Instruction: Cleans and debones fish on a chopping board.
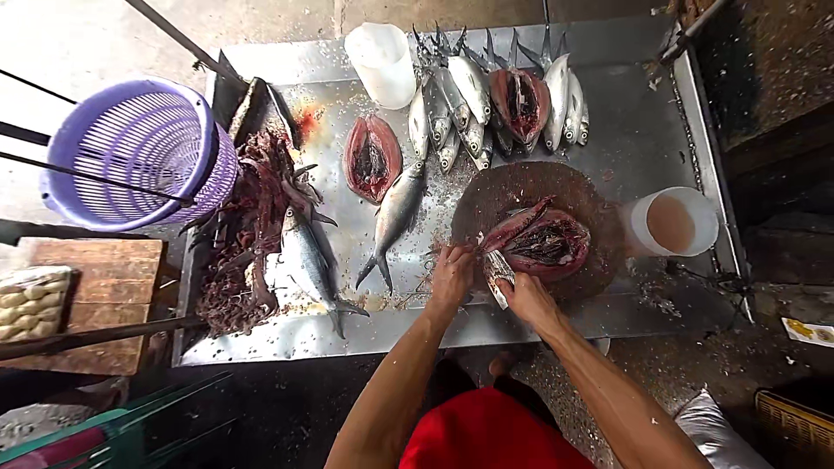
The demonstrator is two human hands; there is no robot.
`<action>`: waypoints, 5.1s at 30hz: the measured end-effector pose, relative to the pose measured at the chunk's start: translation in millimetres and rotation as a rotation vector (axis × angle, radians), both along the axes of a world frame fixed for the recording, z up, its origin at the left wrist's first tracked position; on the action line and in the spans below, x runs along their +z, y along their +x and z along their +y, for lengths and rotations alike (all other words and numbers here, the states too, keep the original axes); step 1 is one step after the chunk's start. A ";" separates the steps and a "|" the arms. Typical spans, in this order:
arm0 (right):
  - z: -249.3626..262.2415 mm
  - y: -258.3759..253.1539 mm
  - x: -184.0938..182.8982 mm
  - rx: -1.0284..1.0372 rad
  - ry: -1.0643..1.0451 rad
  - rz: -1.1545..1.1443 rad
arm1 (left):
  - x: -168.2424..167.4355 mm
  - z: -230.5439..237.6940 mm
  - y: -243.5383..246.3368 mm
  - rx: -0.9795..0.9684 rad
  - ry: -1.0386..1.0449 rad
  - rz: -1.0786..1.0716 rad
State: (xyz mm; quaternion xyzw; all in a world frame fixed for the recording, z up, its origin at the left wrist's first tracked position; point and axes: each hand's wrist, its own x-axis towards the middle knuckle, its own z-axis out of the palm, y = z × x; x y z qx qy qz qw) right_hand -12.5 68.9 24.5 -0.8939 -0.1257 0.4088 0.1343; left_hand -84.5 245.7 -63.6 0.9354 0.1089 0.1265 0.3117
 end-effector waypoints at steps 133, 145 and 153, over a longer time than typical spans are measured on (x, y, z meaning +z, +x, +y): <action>-271.9 -66.3 30.2 -0.535 0.265 0.012 | 3.9 -60.9 156.5 -0.128 0.378 0.216; -102.6 47.7 5.5 -0.317 0.601 0.040 | 29.4 -49.1 32.5 0.003 0.080 0.116; -27.1 99.6 -14.2 -0.084 0.408 0.003 | 1.6 -25.0 59.1 -0.009 0.238 0.261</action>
